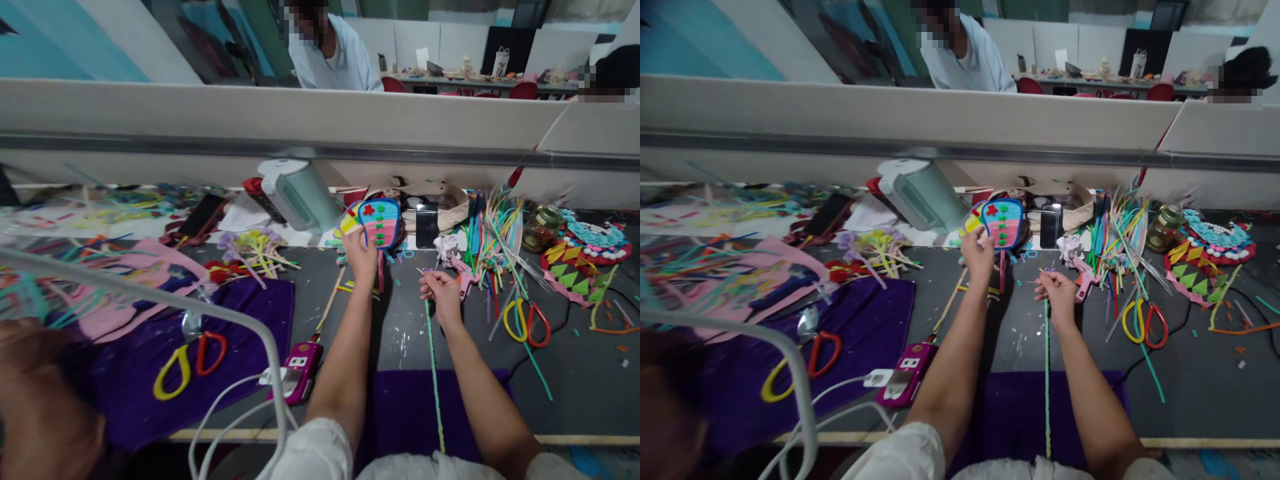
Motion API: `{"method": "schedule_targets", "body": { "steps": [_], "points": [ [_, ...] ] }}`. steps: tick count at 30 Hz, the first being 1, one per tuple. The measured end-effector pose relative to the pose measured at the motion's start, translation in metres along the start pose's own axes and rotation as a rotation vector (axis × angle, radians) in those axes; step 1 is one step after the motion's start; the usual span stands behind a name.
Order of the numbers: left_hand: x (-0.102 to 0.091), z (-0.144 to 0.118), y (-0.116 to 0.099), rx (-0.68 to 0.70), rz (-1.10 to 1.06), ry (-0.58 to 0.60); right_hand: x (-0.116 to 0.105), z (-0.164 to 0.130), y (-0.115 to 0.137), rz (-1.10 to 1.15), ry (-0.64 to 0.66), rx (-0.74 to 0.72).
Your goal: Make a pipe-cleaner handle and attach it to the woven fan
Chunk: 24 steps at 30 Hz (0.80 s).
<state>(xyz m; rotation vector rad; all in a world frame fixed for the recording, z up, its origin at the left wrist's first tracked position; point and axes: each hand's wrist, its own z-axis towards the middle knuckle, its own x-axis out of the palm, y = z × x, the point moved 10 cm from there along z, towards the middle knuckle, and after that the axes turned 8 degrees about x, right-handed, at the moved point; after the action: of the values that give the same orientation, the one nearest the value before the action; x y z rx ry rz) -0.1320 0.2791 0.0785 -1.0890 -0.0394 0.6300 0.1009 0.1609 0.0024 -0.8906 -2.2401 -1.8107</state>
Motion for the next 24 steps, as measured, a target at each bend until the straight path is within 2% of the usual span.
{"method": "schedule_targets", "body": {
  "steps": [4,7,10,13,17,21,24],
  "points": [
    [0.026,-0.059,-0.037,-0.027,-0.279,0.225,0.000,-0.004,0.004,-0.196,-0.044,-0.117],
    [0.040,-0.097,-0.056,-0.095,-0.471,0.310,0.008,-0.014,0.016,-0.524,-0.063,-0.327],
    [0.038,-0.111,-0.056,-0.168,-0.539,0.274,0.029,-0.031,0.022,-0.901,-0.029,-0.582],
    [0.032,-0.113,-0.043,-0.272,-0.609,0.238,0.046,-0.042,0.015,-1.099,0.049,-0.692],
    [0.027,-0.114,-0.024,-0.411,-0.716,0.212,0.049,-0.044,0.021,-1.041,0.098,-0.683],
    [0.028,-0.124,-0.018,-0.488,-0.745,0.250,0.029,-0.039,0.050,-0.794,0.005,-0.636],
    [0.034,-0.134,-0.024,-0.489,-0.749,0.316,0.020,-0.036,0.066,-0.694,-0.036,-0.619]
  ]
}}
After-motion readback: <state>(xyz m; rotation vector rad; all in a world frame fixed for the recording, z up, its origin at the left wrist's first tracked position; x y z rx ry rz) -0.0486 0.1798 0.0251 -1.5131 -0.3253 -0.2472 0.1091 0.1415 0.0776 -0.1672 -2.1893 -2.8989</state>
